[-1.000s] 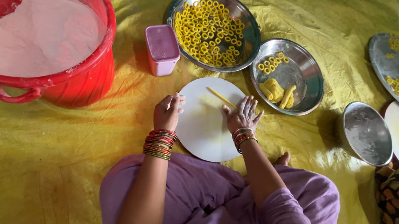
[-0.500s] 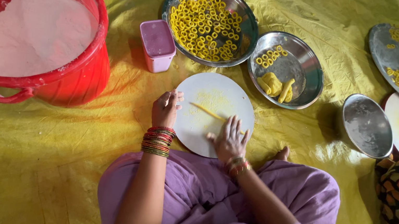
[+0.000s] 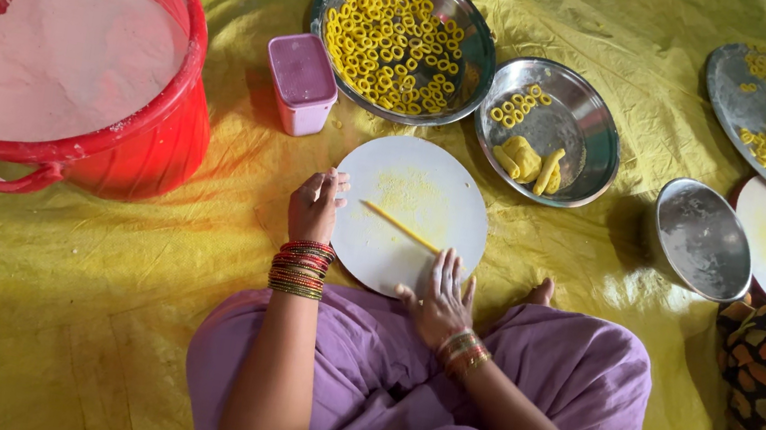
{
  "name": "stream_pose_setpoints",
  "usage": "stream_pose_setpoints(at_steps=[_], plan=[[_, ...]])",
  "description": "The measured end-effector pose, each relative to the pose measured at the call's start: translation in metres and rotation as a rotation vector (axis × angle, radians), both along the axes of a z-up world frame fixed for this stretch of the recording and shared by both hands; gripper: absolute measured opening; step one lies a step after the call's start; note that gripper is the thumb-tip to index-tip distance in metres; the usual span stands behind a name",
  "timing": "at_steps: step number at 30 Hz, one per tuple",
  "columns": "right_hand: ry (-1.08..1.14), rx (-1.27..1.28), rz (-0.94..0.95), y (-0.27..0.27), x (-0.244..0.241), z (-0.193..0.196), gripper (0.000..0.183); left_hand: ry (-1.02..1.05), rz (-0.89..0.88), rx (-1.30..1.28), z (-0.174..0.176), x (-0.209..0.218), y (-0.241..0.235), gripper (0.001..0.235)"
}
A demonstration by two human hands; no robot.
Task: The person rolls yellow dough into thin ropes on a white plate, then shapes the ropes into small rings by hand. The finished rings are placed into a metal bowl. The person repeats this process continuously.
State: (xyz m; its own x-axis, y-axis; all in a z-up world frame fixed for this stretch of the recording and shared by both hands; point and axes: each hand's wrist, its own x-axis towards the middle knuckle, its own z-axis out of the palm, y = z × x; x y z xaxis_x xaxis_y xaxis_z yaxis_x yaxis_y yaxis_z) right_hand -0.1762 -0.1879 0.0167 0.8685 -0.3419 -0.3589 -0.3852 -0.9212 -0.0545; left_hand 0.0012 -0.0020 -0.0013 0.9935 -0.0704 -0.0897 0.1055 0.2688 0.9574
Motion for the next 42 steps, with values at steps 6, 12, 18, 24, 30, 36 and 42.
stream_pose_setpoints(at_steps=[6, 12, 18, 24, 30, 36, 42], plan=[[0.068, -0.037, -0.108, -0.017, 0.025, 0.001, 0.107, -0.009, -0.008, 0.019, -0.004, 0.001, -0.003, 0.041], [-0.175, -0.026, -0.201, -0.063, 0.078, -0.016, 0.108, 0.02, 0.006, 0.019, -0.001, -0.002, 0.003, 0.039], [-0.01, 0.035, -0.082, -0.038, 0.025, -0.02, 0.105, -0.006, 0.014, 0.047, -0.002, -0.002, 0.001, 0.041], [-0.046, -0.015, 0.097, -0.006, 0.003, -0.011, 0.105, -0.021, -0.023, 0.013, -0.003, -0.001, -0.006, 0.04], [-0.064, -0.087, -0.062, -0.029, 0.087, -0.005, 0.102, 0.01, -0.033, 0.013, -0.004, -0.004, -0.002, 0.041], [-0.137, -0.056, -0.133, -0.02, 0.088, -0.014, 0.097, -0.015, -0.006, -0.017, -0.001, -0.005, -0.001, 0.042], [-0.061, -0.027, 0.039, 0.022, 0.022, -0.021, 0.101, -0.002, -0.007, -0.026, 0.003, -0.001, -0.006, 0.043]])
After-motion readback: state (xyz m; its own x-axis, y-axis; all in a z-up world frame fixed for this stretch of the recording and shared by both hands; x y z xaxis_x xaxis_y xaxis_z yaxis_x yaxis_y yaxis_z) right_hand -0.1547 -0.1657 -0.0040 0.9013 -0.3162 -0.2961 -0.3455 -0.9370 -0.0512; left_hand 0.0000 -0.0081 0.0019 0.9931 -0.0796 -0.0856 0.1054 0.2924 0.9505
